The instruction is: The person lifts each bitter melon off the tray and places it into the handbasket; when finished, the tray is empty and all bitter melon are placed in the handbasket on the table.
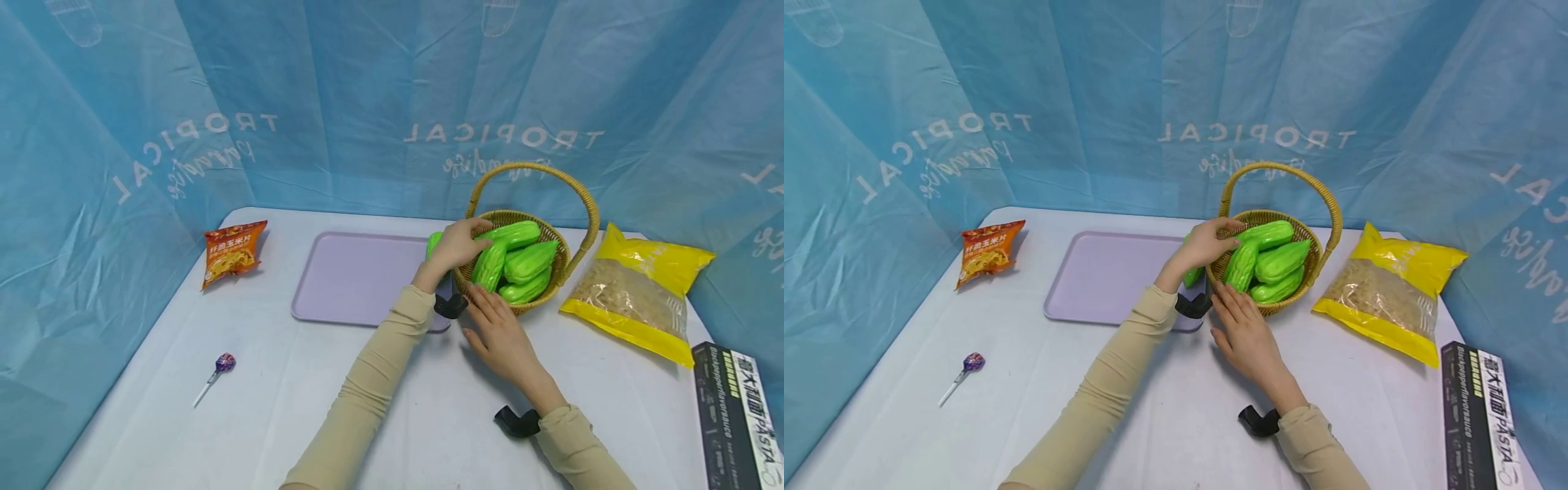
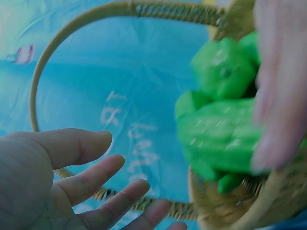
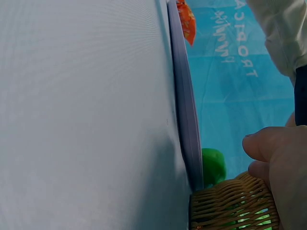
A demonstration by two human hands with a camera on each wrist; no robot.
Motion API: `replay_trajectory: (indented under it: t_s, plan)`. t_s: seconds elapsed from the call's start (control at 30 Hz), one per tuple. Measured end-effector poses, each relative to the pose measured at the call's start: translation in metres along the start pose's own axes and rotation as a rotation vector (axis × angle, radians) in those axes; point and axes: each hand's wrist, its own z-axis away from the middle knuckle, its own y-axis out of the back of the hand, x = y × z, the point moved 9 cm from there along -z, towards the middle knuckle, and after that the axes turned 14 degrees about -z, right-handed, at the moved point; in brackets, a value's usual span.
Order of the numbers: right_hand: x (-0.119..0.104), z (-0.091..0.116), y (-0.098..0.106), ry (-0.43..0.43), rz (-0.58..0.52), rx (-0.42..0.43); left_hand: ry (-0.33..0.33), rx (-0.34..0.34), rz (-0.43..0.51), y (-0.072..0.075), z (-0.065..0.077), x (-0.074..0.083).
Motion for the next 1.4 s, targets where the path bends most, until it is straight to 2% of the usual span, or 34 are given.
replay_trajectory:
  t_s: [0.2, 0.4, 0.63, 0.9, 1.1, 1.4]
  plan:
    - [0.0, 0.0, -0.001, -0.004, 0.006, -0.01, 0.082, 0.028, 0.037, 0.019, -0.001, -0.023]
    - [-0.001, 0.0, -0.001, 0.006, 0.002, 0.003, 0.194, 0.062, 0.033, 0.023, -0.001, -0.052]
    - [0.0, 0.001, -0.003, 0.003, -0.001, 0.001, 0.275, 0.091, 0.006, 0.013, 0.0, -0.079]
    - [0.0, 0.0, -0.002, -0.005, 0.003, -0.012, 0.328, 0.158, 0.021, 0.004, 0.002, -0.098]
    - [0.0, 0.001, -0.001, -0.004, -0.003, -0.003, 0.386, 0.164, 0.027, -0.005, 0.002, -0.107]
    - [0.0, 0.001, -0.001, -0.008, 0.003, -0.009, 0.412, 0.154, 0.041, -0.022, 0.001, -0.112]
